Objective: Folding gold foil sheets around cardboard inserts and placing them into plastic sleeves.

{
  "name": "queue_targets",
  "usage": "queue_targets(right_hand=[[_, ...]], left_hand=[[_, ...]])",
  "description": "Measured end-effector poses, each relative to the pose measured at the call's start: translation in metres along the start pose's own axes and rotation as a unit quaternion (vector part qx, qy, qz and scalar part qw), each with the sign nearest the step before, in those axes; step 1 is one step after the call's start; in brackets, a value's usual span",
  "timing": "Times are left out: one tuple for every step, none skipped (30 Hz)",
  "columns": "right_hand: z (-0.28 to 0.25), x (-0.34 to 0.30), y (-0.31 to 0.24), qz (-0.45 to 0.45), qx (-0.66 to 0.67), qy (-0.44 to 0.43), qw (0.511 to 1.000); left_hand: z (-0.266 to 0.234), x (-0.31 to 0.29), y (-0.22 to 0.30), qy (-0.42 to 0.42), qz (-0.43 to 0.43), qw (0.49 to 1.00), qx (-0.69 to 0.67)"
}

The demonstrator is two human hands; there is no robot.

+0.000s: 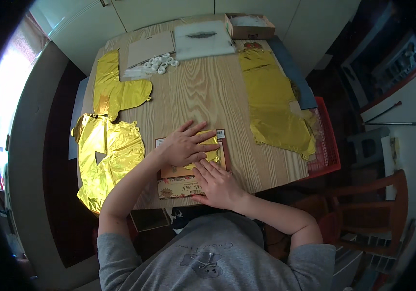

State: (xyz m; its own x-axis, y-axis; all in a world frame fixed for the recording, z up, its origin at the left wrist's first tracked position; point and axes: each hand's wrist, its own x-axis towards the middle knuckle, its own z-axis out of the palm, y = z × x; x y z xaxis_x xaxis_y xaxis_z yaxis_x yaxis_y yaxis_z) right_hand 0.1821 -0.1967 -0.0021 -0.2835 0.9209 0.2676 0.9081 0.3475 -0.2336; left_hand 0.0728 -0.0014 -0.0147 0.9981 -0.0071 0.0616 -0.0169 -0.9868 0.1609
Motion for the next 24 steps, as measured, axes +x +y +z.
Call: queue_targets(right_hand=[[0.001,-0.002,0.000,0.000,0.001,0.001,1.000],[0.001,-0.004,0.001,0.000,0.002,0.002,1.000],[-0.001,-0.005,0.001,-0.016,-0.008,0.001,1.000],[-0.006,-0.005,0.001,-0.033,-0.018,-0.001,0.999],[-0.009,-0.005,0.003,-0.049,-0.028,-0.002,0.998],[-0.011,-0.005,0.007,-0.042,-0.015,0.021,0.999],[-0.013,-0.005,0.014,-0.034,-0.001,0.043,0.998],[-0.016,-0.004,0.022,-0.027,0.013,0.065,0.997],[-0.018,-0.001,0.035,0.022,0.034,0.078,0.996],[-0.019,0.006,0.050,0.068,0.059,0.091,0.992],[-0.019,0.012,0.063,0.114,0.085,0.104,0.984],[-0.015,0.018,0.078,0.120,0.095,0.115,0.982],[-0.008,0.023,0.092,0.125,0.107,0.127,0.978],[-0.003,0.026,0.101,0.129,0.118,0.139,0.975],[-0.001,0.031,0.105,0.129,0.113,0.136,0.976],[0.001,0.035,0.108,0.129,0.108,0.132,0.977],[0.002,0.039,0.109,0.129,0.103,0.129,0.978],[0.002,0.040,0.108,0.126,0.090,0.135,0.979],[0.002,0.041,0.107,0.123,0.077,0.140,0.980],[0.002,0.042,0.107,0.120,0.063,0.146,0.980],[0.004,0.041,0.108,0.117,0.062,0.149,0.980],[0.008,0.040,0.110,0.114,0.061,0.152,0.980],[0.010,0.039,0.112,0.111,0.059,0.155,0.980],[0.010,0.039,0.112,0.115,0.048,0.156,0.980]], left_hand=[[0.000,0.001,0.001,0.002,0.002,1.000,0.004],[-0.001,0.002,0.001,0.003,0.004,1.000,0.009],[-0.002,0.001,0.001,0.004,0.004,1.000,0.015],[-0.002,0.001,0.001,0.005,0.003,1.000,0.016],[-0.002,0.000,0.002,0.006,0.003,1.000,0.016],[-0.002,0.000,0.002,0.008,0.003,1.000,0.018],[-0.003,-0.001,0.002,0.007,0.000,1.000,0.017],[-0.004,-0.003,0.002,0.005,-0.003,1.000,0.016],[-0.003,-0.001,0.001,0.006,-0.002,1.000,0.013],[-0.004,-0.001,0.002,0.009,-0.002,1.000,0.016],[-0.004,-0.002,0.003,0.013,-0.003,1.000,0.020],[-0.005,0.000,0.002,0.018,-0.001,1.000,0.025],[-0.005,0.001,0.002,0.018,-0.001,1.000,0.023],[-0.005,0.001,0.003,0.019,-0.001,1.000,0.021],[-0.004,0.000,0.003,0.020,-0.004,1.000,0.017],[-0.004,0.000,0.003,0.022,-0.004,1.000,0.018],[-0.005,0.000,0.003,0.024,-0.005,1.000,0.019],[-0.004,0.000,0.003,0.026,-0.007,0.999,0.018],[-0.004,0.000,0.003,0.026,-0.006,0.999,0.020],[-0.005,0.002,0.002,0.026,-0.005,0.999,0.023],[-0.005,0.001,0.003,0.024,-0.005,0.999,0.023],[-0.004,0.000,0.003,0.026,-0.006,0.999,0.023],[-0.003,0.000,0.003,0.029,-0.006,0.999,0.022],[-0.003,0.000,0.003,0.033,-0.006,0.999,0.024]])
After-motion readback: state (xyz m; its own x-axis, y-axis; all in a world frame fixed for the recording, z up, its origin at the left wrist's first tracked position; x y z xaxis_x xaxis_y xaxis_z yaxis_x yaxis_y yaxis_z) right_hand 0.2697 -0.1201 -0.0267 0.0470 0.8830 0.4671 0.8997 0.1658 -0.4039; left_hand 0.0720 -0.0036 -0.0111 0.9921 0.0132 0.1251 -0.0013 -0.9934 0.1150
